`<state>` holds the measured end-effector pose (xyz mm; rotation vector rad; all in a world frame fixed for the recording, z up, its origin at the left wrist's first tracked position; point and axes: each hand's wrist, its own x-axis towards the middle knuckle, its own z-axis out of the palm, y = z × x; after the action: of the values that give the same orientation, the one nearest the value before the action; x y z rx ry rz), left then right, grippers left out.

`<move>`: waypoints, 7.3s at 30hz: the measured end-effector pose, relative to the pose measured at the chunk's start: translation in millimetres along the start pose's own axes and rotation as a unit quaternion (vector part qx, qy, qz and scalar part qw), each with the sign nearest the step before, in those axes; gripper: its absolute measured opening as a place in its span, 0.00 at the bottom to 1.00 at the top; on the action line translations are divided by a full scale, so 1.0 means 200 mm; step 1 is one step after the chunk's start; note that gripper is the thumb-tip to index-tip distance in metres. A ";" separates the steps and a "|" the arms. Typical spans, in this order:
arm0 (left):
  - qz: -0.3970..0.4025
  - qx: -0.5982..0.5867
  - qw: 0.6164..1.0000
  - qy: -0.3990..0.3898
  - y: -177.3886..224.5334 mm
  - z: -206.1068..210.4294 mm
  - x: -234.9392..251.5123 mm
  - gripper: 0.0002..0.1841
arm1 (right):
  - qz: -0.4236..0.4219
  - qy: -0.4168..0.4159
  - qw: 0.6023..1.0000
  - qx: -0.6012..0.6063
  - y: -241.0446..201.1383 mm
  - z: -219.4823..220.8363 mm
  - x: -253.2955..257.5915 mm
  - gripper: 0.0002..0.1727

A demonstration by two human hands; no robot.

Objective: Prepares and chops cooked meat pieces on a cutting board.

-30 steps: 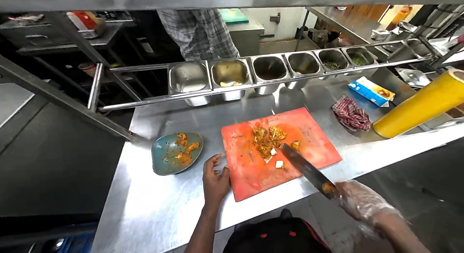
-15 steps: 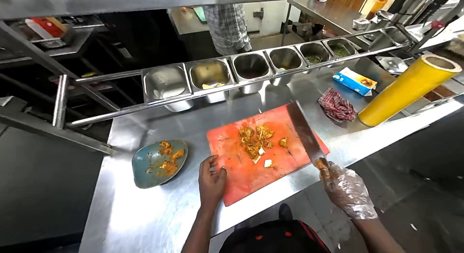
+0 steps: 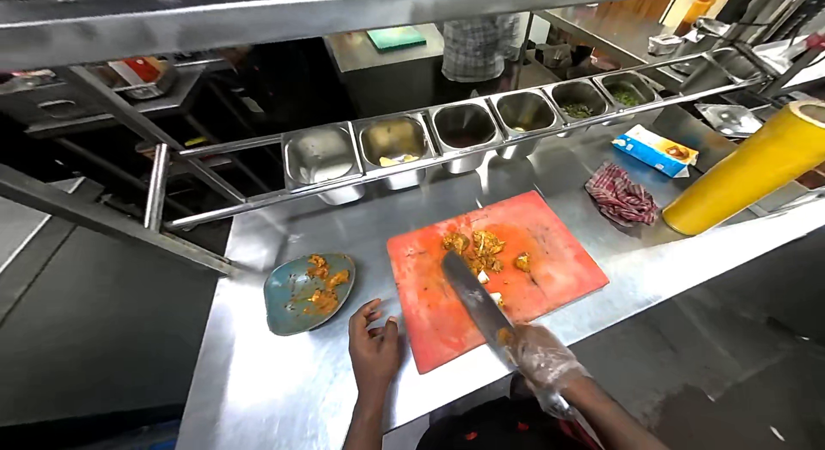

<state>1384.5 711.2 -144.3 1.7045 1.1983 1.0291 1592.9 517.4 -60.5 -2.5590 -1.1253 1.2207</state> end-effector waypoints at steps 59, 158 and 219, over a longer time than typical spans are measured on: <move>0.023 0.070 0.994 0.079 -0.25 -0.18 -0.08 0.21 | 0.004 0.081 0.972 -0.221 -0.35 -0.24 0.00 0.22; 0.021 0.071 0.993 0.092 -0.24 -0.17 -0.08 0.20 | -0.054 0.172 0.951 -0.251 -0.06 -0.55 0.08 0.22; -0.074 -0.070 0.976 -0.192 0.25 -0.01 -0.36 0.39 | -0.013 0.114 0.970 -0.213 -0.12 -0.28 -0.01 0.14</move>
<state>1381.6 631.0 -109.8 1.5868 0.9622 0.6402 1617.2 546.5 -12.4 -2.8735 -1.4935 0.7114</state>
